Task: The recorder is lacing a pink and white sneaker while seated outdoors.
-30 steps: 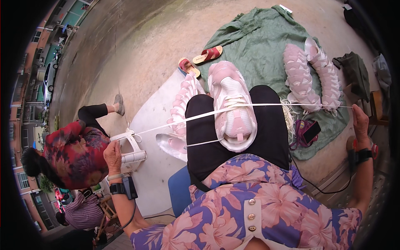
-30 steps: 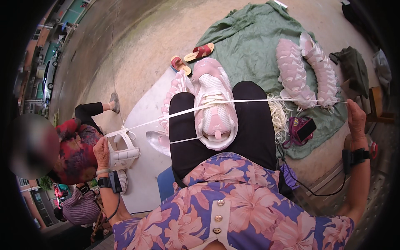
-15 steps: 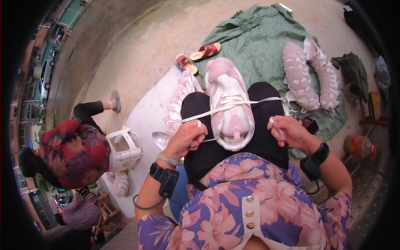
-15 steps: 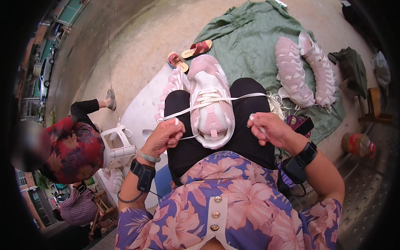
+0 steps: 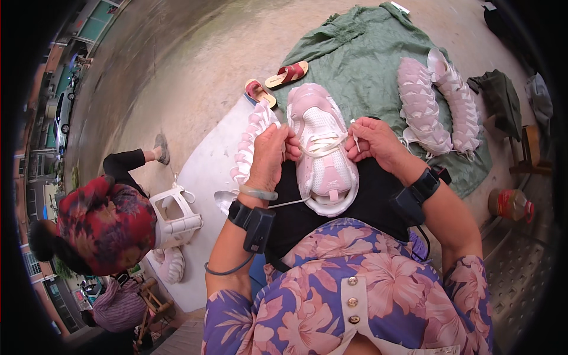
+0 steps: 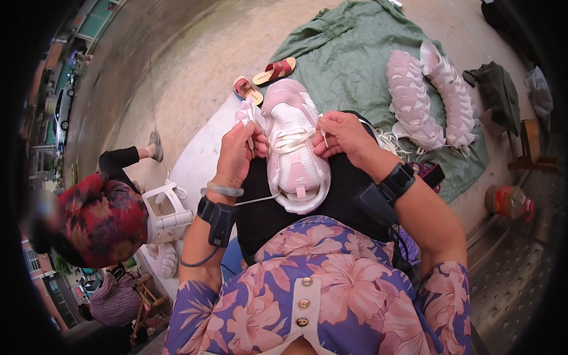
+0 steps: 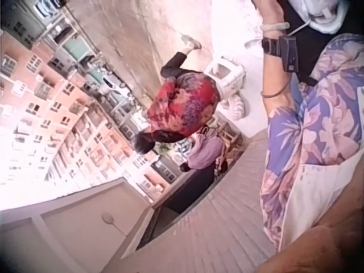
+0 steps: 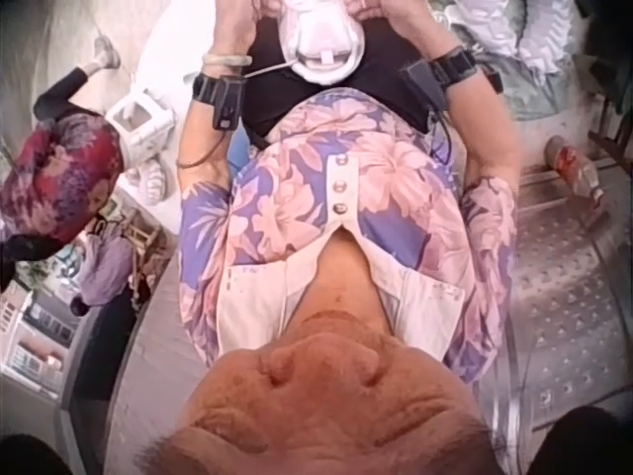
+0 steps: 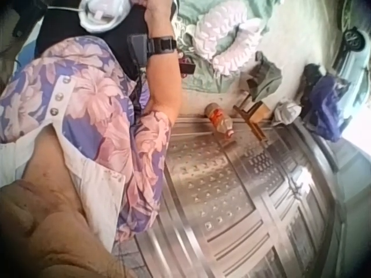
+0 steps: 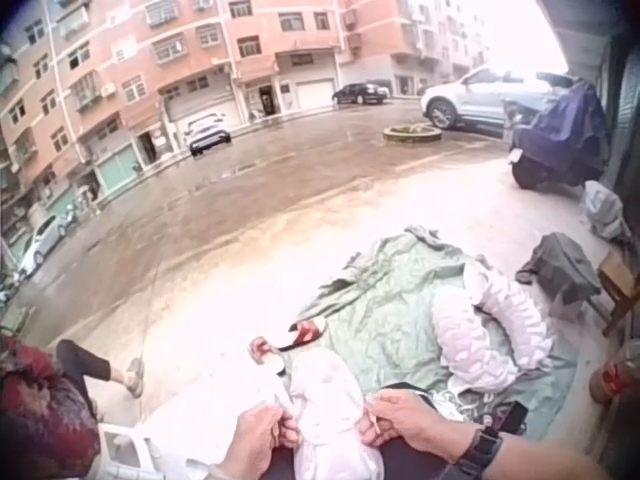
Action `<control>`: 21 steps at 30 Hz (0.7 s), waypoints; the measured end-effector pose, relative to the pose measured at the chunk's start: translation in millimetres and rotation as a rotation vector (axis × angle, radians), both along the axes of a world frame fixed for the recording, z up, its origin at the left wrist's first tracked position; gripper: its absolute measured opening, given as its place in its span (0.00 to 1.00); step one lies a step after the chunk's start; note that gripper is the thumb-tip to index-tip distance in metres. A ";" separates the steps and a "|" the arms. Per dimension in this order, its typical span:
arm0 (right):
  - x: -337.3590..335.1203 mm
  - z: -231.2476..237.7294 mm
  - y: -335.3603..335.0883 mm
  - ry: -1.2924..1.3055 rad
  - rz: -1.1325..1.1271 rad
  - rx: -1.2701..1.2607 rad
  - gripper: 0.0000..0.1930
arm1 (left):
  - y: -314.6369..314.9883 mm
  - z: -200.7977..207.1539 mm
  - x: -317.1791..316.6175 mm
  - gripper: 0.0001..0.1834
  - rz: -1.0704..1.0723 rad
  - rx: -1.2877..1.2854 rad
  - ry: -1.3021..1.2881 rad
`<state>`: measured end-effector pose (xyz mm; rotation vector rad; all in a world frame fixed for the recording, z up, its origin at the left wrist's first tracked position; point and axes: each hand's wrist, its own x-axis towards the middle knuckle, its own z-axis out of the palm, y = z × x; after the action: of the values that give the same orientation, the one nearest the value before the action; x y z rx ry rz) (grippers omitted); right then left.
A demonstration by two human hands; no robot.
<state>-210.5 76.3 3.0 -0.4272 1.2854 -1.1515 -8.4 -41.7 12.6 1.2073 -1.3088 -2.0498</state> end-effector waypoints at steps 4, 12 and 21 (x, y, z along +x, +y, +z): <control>1.0 1.4 17.1 0.031 -0.141 -0.053 0.09 | 12.9 -5.2 17.1 0.12 -0.139 -0.754 -0.148; 21.0 -12.4 25.9 0.283 -0.257 -0.291 0.06 | 37.4 -10.0 8.4 0.09 0.090 -0.175 0.025; 37.8 -21.0 26.9 0.305 -0.413 -0.381 0.02 | 44.2 -4.9 9.4 0.05 0.081 -0.228 0.045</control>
<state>-172.7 103.3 -18.0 -0.6560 1.4605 -1.7446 1.0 2.5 7.7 1.0878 -1.4053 -1.8051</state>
